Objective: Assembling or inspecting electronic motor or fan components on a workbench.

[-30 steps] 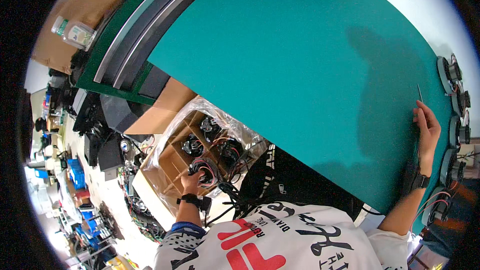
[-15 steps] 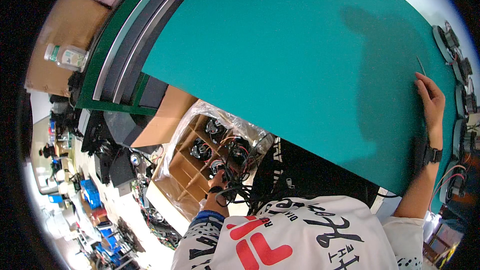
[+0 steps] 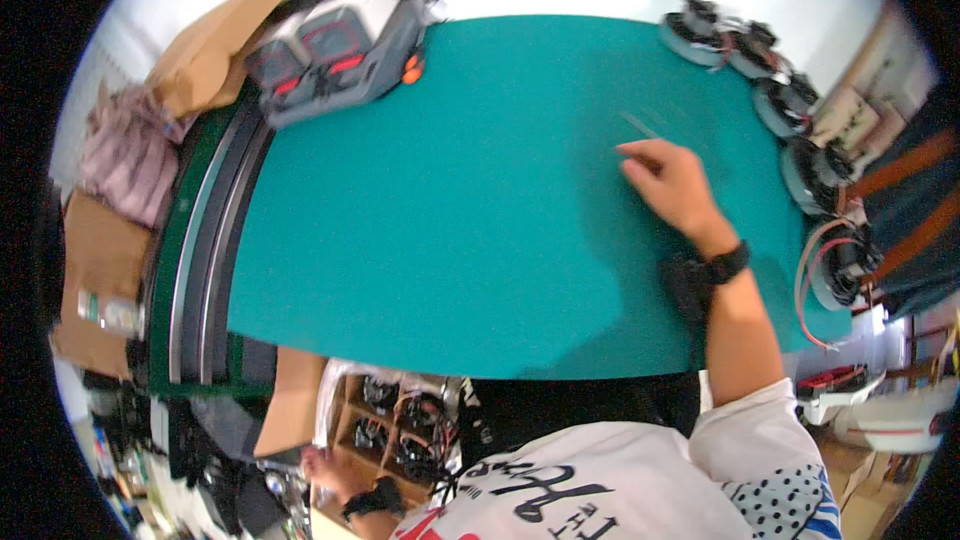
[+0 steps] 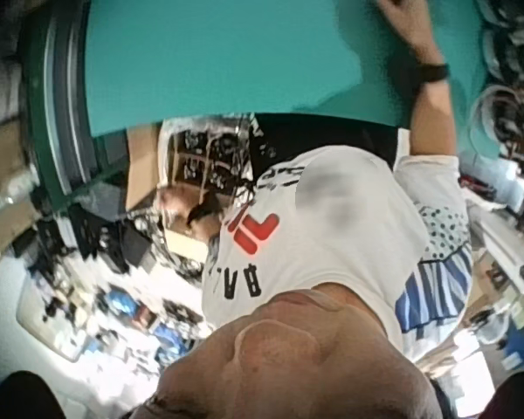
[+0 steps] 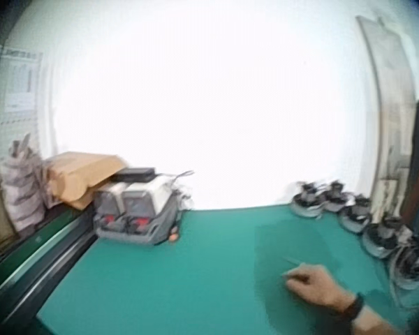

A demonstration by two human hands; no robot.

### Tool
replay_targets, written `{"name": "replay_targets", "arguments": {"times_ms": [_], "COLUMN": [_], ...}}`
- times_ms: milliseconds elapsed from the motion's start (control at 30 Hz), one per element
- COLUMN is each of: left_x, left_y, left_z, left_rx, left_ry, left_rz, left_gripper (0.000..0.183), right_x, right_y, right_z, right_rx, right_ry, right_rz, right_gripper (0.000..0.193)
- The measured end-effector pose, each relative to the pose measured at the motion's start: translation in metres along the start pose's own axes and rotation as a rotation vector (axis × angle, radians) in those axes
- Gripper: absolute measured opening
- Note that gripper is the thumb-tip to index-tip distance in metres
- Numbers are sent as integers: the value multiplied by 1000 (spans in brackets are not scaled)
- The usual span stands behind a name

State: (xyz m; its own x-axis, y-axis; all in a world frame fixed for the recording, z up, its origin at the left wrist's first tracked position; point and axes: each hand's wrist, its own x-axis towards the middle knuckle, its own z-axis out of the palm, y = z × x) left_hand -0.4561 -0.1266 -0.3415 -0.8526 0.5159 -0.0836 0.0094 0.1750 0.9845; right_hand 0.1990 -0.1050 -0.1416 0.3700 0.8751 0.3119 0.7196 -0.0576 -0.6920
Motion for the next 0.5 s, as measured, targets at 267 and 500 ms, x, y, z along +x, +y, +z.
{"name": "replay_targets", "arguments": {"times_ms": [267, 500], "left_x": [-136, -315], "left_y": [282, 333], "left_z": [182, 333], "left_rx": [-420, -765], "left_ry": [-622, -1276], "left_rz": [579, -314], "left_gripper": [29, 18], "right_x": [-2, -10], "right_y": [-23, -49], "right_z": [6, 17], "right_rx": [274, 925], "right_ry": [45, -315], "right_rz": [34, 3], "right_gripper": [50, 79]}}
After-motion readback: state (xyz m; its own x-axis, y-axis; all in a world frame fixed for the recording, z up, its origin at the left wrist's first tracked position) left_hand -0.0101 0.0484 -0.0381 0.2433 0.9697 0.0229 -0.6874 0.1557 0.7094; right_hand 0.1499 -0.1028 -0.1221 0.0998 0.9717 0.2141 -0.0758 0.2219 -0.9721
